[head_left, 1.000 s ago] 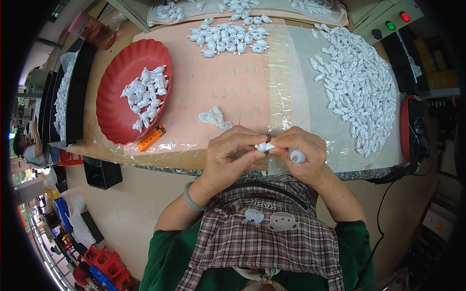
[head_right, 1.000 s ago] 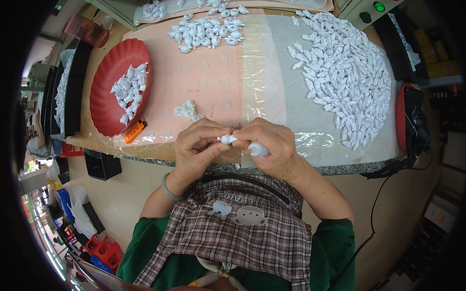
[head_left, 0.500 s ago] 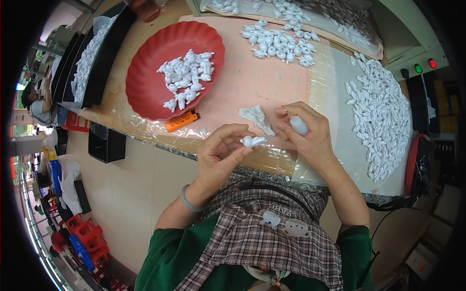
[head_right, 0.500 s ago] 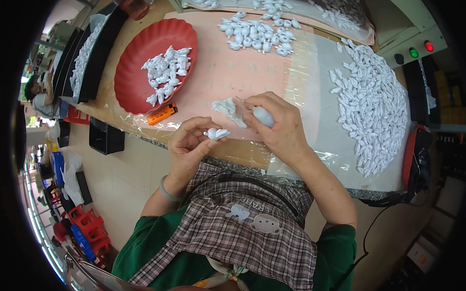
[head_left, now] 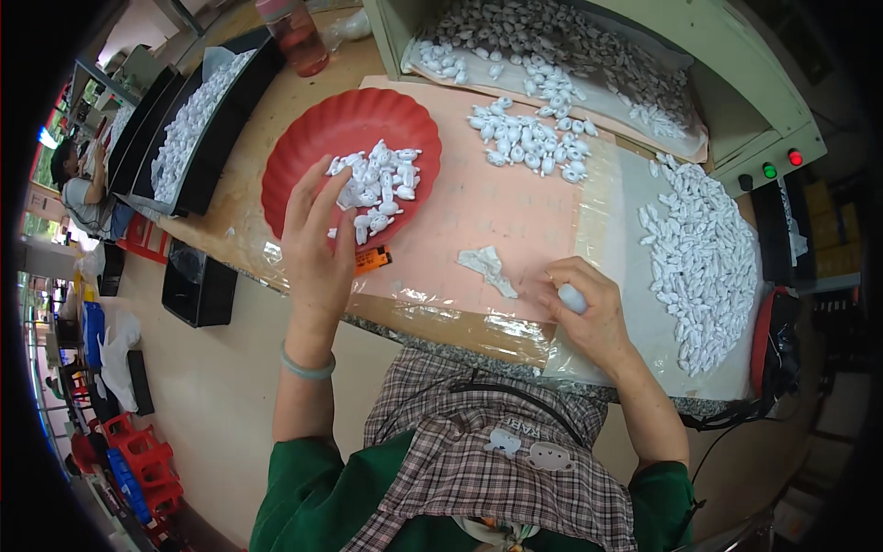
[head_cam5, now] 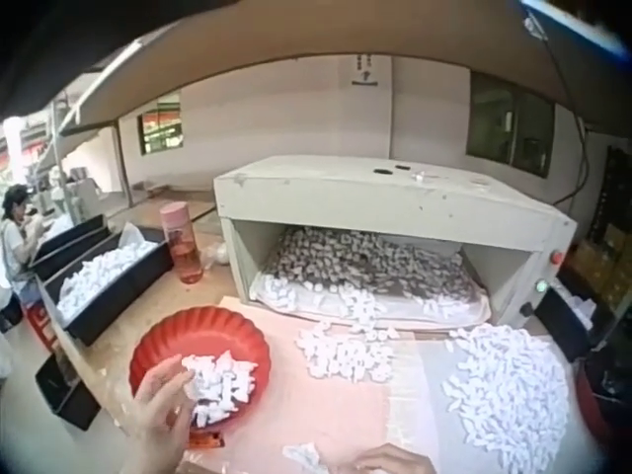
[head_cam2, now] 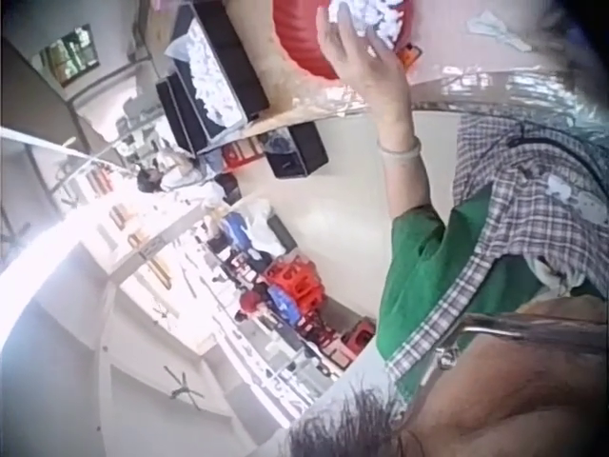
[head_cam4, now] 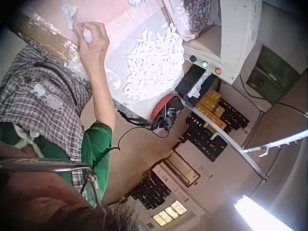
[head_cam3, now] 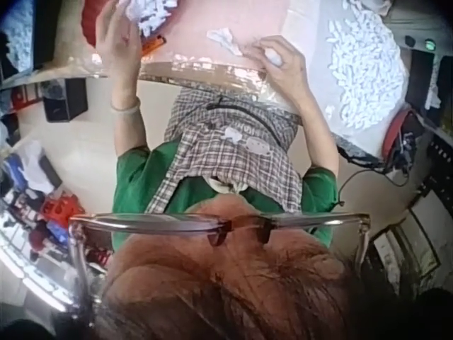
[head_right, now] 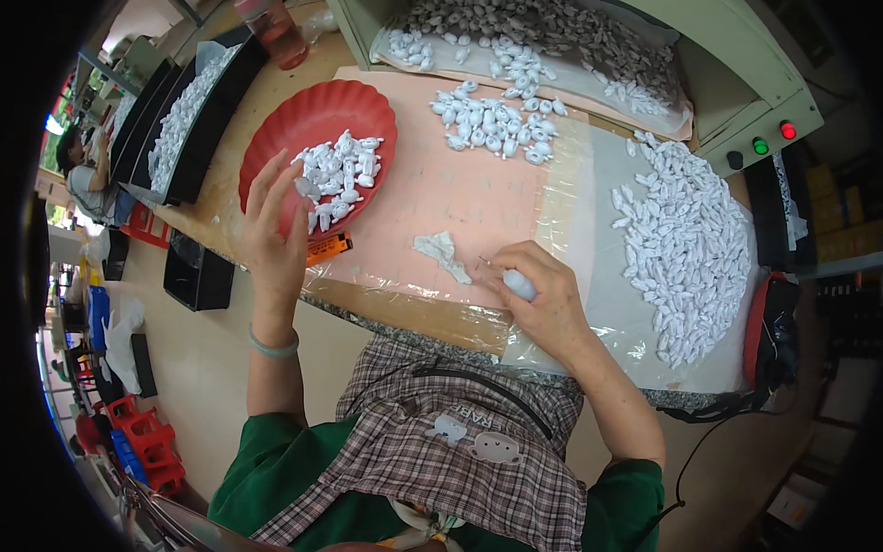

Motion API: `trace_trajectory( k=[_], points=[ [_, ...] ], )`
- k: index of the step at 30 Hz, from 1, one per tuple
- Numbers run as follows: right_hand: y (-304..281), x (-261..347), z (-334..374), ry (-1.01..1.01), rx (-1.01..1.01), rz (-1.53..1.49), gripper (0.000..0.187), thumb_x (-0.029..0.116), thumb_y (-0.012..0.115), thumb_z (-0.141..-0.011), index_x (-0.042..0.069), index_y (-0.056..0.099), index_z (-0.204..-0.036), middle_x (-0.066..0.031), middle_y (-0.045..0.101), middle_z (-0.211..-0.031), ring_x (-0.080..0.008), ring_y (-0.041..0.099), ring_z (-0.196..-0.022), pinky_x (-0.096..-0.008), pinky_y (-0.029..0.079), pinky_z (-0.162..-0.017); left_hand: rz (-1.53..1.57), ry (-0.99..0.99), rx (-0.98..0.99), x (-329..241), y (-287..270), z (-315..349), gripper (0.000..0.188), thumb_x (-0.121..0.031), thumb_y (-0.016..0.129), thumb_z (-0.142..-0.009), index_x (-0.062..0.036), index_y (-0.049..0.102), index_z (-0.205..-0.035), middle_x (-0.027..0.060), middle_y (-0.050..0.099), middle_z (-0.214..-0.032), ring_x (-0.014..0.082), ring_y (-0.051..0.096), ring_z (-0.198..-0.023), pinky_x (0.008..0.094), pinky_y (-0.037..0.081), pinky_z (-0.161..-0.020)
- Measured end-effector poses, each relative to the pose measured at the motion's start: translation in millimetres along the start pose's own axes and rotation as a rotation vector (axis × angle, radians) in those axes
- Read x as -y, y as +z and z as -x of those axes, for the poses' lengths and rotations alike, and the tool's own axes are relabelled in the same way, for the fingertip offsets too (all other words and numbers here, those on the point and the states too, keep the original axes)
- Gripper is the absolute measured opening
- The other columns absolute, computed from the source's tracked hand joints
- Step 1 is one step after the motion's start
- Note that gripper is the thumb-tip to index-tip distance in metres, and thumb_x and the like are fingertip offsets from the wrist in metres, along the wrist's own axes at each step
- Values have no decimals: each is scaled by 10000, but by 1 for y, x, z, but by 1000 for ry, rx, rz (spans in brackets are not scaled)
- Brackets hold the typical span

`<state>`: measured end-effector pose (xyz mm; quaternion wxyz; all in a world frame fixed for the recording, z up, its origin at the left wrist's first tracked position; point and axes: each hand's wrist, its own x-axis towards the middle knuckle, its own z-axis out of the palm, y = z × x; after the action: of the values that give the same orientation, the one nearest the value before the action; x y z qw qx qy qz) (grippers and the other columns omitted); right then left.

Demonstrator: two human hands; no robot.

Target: Glue small white plastic toy components together at a factory workbench.

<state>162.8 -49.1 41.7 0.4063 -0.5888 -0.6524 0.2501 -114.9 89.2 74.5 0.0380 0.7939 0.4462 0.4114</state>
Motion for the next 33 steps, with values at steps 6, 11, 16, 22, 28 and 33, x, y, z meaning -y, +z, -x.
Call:
trace_trajectory(
  k=[6, 11, 16, 22, 28, 33],
  points=[
    [-17, -5, 26, 102, -55, -105, 190, -27, 703, -795, -31, 640, -974, -120, 652, -980, -202, 657, -821, -282, 522, -696, 177, 258, 168, -42, 57, -13, 344, 64, 633, -770, -15, 646, -1105, 159, 587, -1210, 331, 568, -1099, 393, 473, -921],
    [-20, -11, 35, 137, -98, -156, 208, 4, 732, -777, -18, 647, -965, -125, 675, -954, -249, 675, -866, -315, 524, -763, 302, 313, 222, -67, 128, -35, 255, 20, 648, -771, -5, 650, -1025, 137, 632, -1042, 328, 595, -981, 413, 496, -822],
    [-22, -21, 43, 111, -80, -177, 164, -68, 666, -827, -33, 649, -986, -111, 644, -969, -136, 625, -705, -241, 519, -599, 182, 316, 287, -81, 176, -53, 195, -45, 664, -778, -20, 660, -971, 112, 643, -941, 319, 618, -894, 419, 511, -747],
    [-20, -21, 42, 108, -80, -178, 146, -63, 674, -818, -29, 653, -958, -106, 649, -936, -130, 617, -721, -242, 522, -598, -30, 360, 287, -83, 195, -54, 112, -61, 644, -765, -20, 639, -868, 113, 615, -839, 301, 623, -840, 415, 516, -709],
    [-19, -23, 47, 161, -103, -179, 136, -72, 652, -824, -32, 644, -953, -80, 633, -912, -115, 600, -704, -237, 521, -591, -6, 486, 177, -89, 191, -50, 108, -15, 559, -727, -30, 603, -825, 110, 593, -805, 296, 597, -774, 415, 499, -673],
    [-23, -19, 52, 329, -138, -388, 142, -67, 655, -825, -18, 652, -958, -74, 633, -904, -104, 581, -756, -211, 495, -586, 408, 181, 303, -104, 147, -31, 298, 62, 583, -745, 1, 657, -1027, 113, 587, -889, 258, 606, -838, 352, 514, -747]
  ],
)
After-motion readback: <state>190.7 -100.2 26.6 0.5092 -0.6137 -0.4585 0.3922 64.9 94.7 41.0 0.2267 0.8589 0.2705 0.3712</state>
